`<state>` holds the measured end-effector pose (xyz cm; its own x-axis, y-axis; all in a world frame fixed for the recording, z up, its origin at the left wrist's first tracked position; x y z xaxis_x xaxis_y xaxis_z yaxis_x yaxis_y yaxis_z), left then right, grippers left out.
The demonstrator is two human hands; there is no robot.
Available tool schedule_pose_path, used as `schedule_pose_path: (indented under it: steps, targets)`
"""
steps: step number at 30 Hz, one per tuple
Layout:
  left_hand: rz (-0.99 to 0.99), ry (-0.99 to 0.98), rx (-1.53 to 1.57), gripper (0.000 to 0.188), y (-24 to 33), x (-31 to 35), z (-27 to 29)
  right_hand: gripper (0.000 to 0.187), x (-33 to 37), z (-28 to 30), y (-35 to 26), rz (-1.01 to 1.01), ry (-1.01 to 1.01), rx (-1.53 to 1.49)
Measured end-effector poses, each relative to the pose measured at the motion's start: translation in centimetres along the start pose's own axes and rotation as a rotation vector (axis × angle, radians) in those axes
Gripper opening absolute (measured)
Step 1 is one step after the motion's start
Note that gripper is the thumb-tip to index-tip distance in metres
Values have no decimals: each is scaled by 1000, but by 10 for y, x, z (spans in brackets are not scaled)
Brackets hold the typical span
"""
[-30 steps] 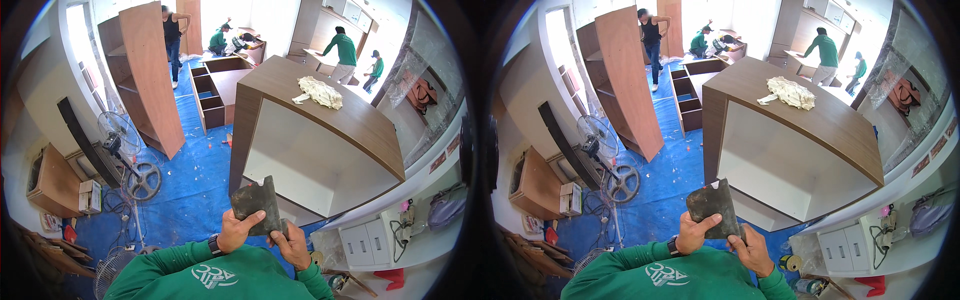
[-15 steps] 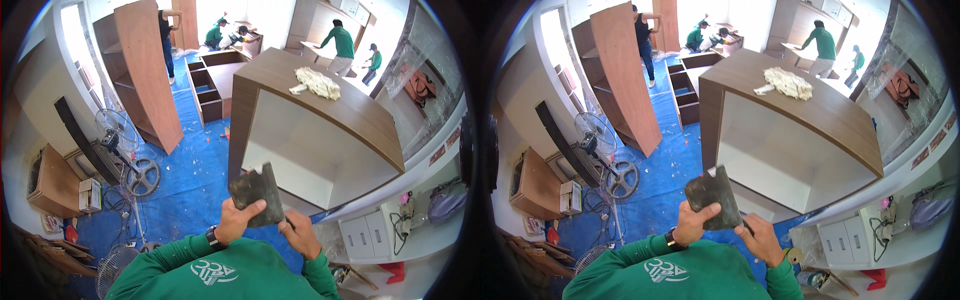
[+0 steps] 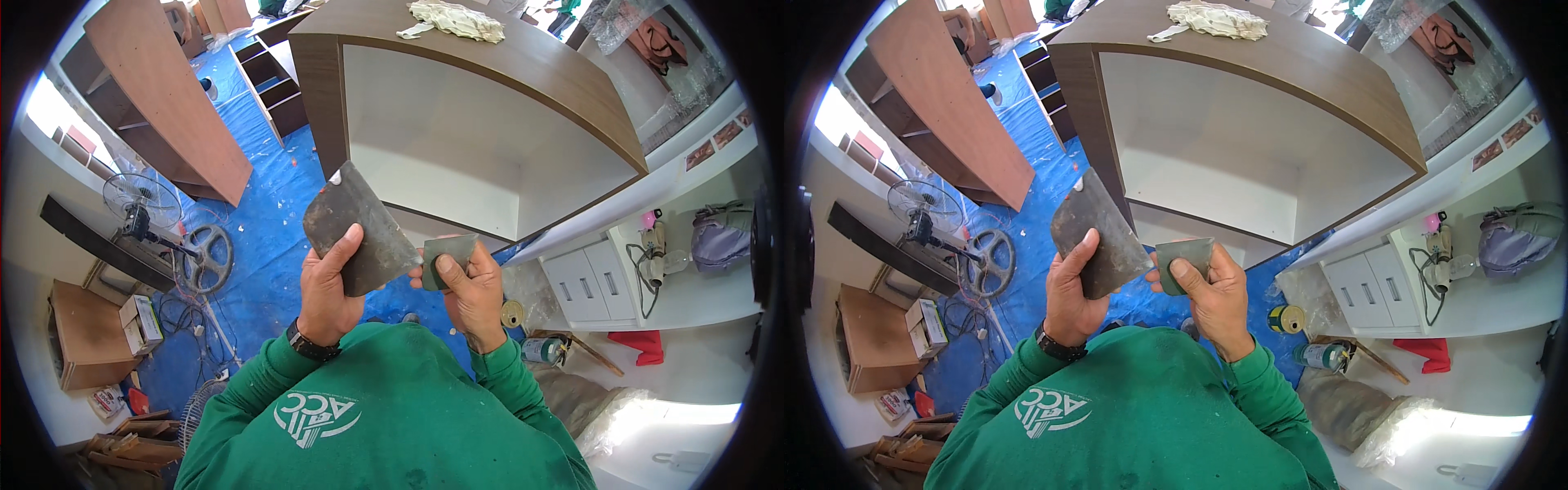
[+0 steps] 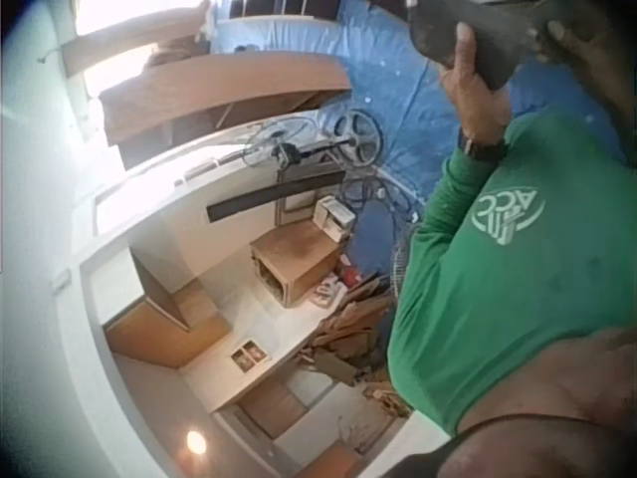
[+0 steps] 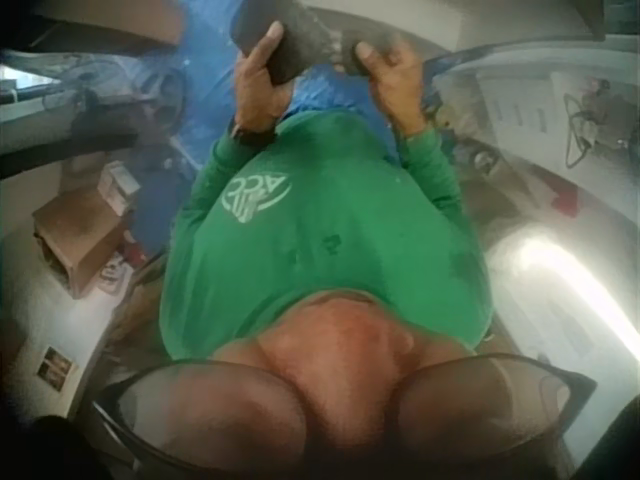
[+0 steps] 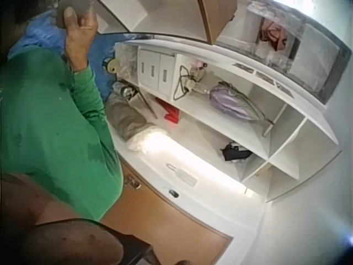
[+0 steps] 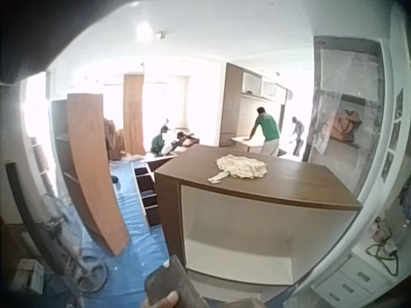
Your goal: The person rubs a small block against the edges and corners of a white and wood-grain cabinet, then applies a substance from a small container to the corner of the furniture.
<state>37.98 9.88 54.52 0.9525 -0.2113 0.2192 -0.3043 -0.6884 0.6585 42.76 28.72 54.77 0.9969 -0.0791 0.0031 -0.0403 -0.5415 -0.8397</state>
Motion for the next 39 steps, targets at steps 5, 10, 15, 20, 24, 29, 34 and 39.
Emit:
schedule_pose_path:
  steps: [5,10,15,20,24,29,34,39]
  targets:
    - [108,55,-20,24,-7,1,-4,26,0,1,5,-75,-64,-103]
    - [218,6,80,25,-4,-1,9,25,-4,21,-1,-17,-195,122]
    - [351,-75,-38,27,1,-1,10,15,-10,23,-13,180,-296,292]
    - [435,-120,-126,33,3,3,6,13,-13,24,-23,261,-382,530]
    - [490,-154,-164,37,8,8,-2,11,-19,24,-21,370,-355,755]
    - [382,-120,-148,37,5,8,0,11,-13,25,-23,217,-168,656]
    - [135,-55,-116,31,1,3,2,24,-1,18,-5,46,77,-19]
    - [130,-52,-139,32,-15,3,-5,27,-6,10,14,15,47,-411]
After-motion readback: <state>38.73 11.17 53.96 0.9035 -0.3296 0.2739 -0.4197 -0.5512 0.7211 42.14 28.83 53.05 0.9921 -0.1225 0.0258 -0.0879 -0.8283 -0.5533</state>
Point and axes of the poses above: each hand's wrist, its own x-axis away from the middle knuckle, its own z-axis out of the back of the hand, y = z × x, the point moved 1 cm from there along -x, towards the middle knuckle, and after that the axes turned 7 degrees about -x, right-handed, at the moved point
